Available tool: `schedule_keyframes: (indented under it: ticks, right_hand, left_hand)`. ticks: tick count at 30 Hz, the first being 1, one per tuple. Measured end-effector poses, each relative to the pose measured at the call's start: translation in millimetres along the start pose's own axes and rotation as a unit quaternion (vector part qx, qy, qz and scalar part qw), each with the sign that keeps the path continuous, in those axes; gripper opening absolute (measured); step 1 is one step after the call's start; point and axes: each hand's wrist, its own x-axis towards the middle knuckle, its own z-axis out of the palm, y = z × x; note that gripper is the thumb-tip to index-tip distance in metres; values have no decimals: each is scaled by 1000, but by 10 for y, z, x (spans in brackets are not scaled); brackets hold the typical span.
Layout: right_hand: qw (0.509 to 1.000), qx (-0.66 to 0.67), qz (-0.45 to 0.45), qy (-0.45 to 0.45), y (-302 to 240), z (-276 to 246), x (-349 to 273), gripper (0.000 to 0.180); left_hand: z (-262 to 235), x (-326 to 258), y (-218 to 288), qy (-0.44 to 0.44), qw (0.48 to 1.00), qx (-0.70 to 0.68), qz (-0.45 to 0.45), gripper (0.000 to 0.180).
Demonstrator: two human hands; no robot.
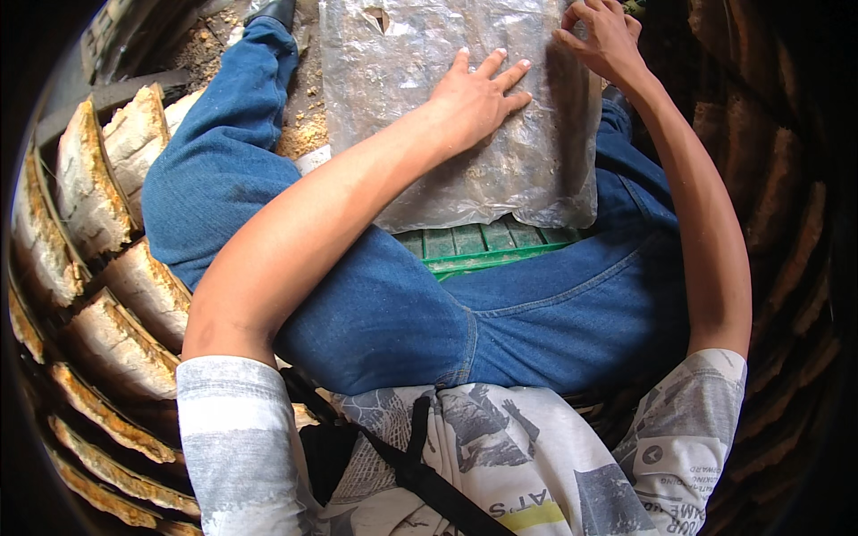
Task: The person sits cross-legged and assembles a food package by placing a plastic sheet over a wooden lattice frame, smoothing it, and then placing another wooden lattice frame on top. The person handles the plastic sheet and wooden frames by hand.
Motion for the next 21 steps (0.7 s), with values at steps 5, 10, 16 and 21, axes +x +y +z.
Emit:
schedule_keyframes:
  ticks: [5,10,16,21]
  right_hand:
    - [999,-7,-25,24,100,141,61,27]
    - [996,-61,5,-62,94,136,192,50]
    - [990,-117,71,34,62,165,311,106]
    - [998,-46,30,-41,-138,-18,317,87]
  left_hand:
    - [-38,3,5,-9,1000,4,-1,60]
    - [-99,-20,22,-26,1000,7,-10,59]
    - [-110,-2,29,-47,998,-33,-22,57]
    - [-148,6,43,-46,999,-15,-22,54]
